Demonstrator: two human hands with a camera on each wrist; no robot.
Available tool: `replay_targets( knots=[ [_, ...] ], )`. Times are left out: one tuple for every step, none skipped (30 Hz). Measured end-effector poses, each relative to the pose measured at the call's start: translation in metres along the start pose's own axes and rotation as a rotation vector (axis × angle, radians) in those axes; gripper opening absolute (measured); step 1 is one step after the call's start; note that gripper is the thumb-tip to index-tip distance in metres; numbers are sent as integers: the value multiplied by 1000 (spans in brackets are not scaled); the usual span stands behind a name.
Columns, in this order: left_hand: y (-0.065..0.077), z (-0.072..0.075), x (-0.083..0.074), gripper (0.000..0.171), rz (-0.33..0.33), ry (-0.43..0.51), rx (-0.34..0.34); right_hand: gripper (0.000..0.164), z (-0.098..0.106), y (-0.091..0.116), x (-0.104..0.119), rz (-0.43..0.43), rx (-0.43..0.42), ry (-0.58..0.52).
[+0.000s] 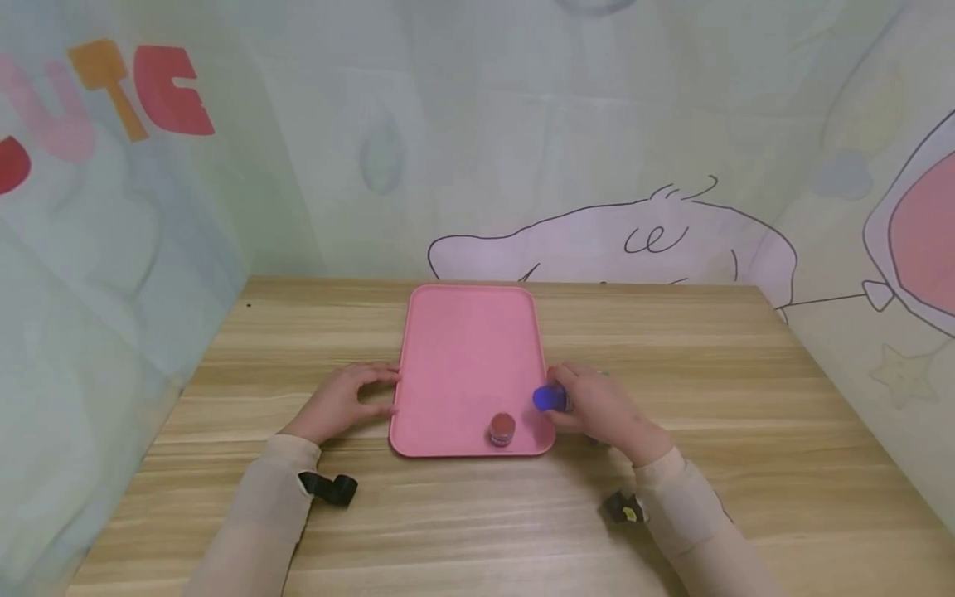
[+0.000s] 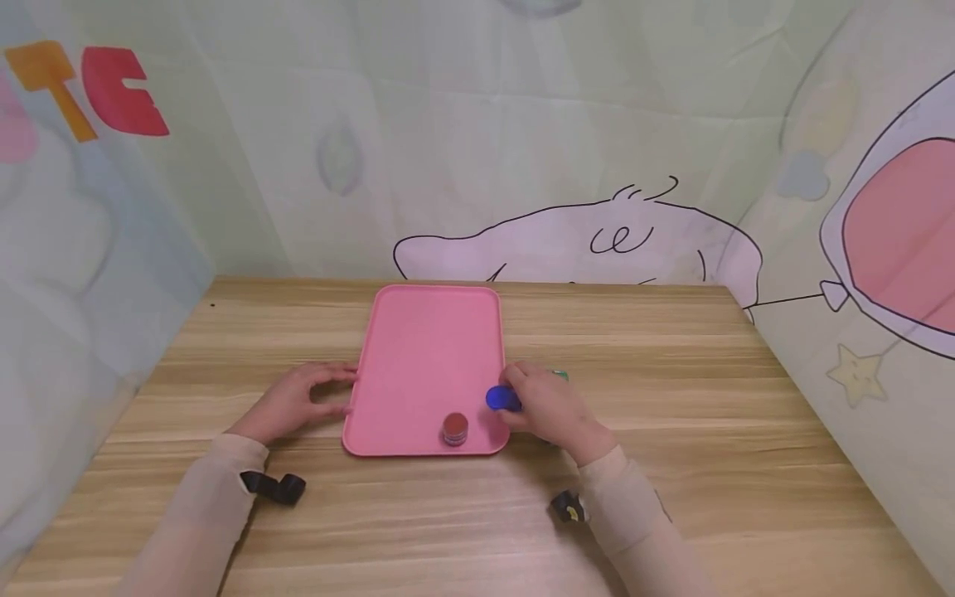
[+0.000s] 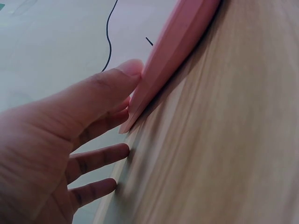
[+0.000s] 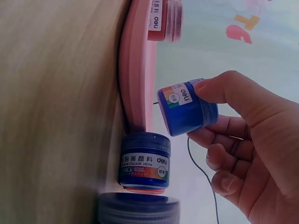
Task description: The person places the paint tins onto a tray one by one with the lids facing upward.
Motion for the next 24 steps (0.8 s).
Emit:
replay_targets(
  knots=[
    [0, 0, 0, 50, -1, 0, 0, 38, 0, 0, 0, -7, 4, -7],
    [0, 1, 0, 50, -1, 0, 1, 39, 0, -1, 1, -12, 7, -16],
    [0, 1, 0, 50, -1, -1, 1, 38, 0, -1, 1, -16, 8, -18],
    [-1, 1, 0, 50, -1, -2, 1, 38, 0, -1, 1, -15, 4, -26],
    [-1, 1, -1, 50, -1, -1, 1, 38, -1, -2, 1, -16, 0, -32],
    [-1, 1, -1, 49, -2, 1, 0, 38, -1, -2, 1, -15, -6, -38],
    [-1, 1, -1, 49, -1, 4, 0, 37, -1, -2, 1, -11, -15, -42],
    [-1, 1, 0, 50, 0, 5, 1, 37, -2, -3, 1, -8, -21, -49],
    [-1, 1, 0, 50, 1, 5, 2, 36, -2, -3, 1, -4, -28, -57],
    [-1, 1, 0, 50, 2, 6, 3, 36, -3, -3, 2, 2, -34, -67],
    [-1, 1, 0, 50, 3, 7, 3, 36, -3, -4, 2, 6, -37, -72],
    [-1, 1, 0, 50, 4, 8, 4, 35, -4, -4, 2, 12, -38, -80],
    [-1, 1, 0, 50, 7, 9, 5, 35, -5, -5, 2, 17, -39, -85],
    [-1, 1, 0, 50, 8, 8, 5, 35, -5, -5, 3, 21, -39, -90],
    [-1, 1, 0, 50, 9, 10, 5, 35, -6, -5, 3, 23, -37, -93],
    [-1, 1, -1, 50, 10, 11, 6, 36, -6, -6, 4, 23, -35, -97],
    [-1, 1, -1, 50, 10, 11, 5, 36, -7, -6, 5, 19, -32, -101],
    [-1, 1, -1, 50, 9, 12, 5, 36, -7, -7, 5, 15, -30, -110],
    [0, 1, -1, 50, 8, 11, 4, 37, -7, -7, 6, 12, -29, -115],
    [0, 1, -1, 50, 6, 10, 4, 36, -8, -8, 6, 6, -25, -125],
    [0, 1, -1, 50, 5, 9, 3, 36, -9, -8, 7, 3, -24, -135],
    [0, 1, -1, 50, 3, 9, 3, 35, -9, -9, 7, -1, -22, -147],
    [0, 1, 0, 50, 2, 8, 2, 35, -10, -9, 7, -5, -19, -155],
    [0, 1, 0, 50, 0, 7, 2, 34, -11, -9, 7, -9, -18, -166]
  ],
)
Point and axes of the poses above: each hand's wrist, its own y-axis away from the middle knuckle, its own z-axis out of the back of the hand, x = y × z, the point moved 2 cm from there along -y, towards the middle knuckle, and after that the axes turned 5 degrees about z, right-handed, at the moved point
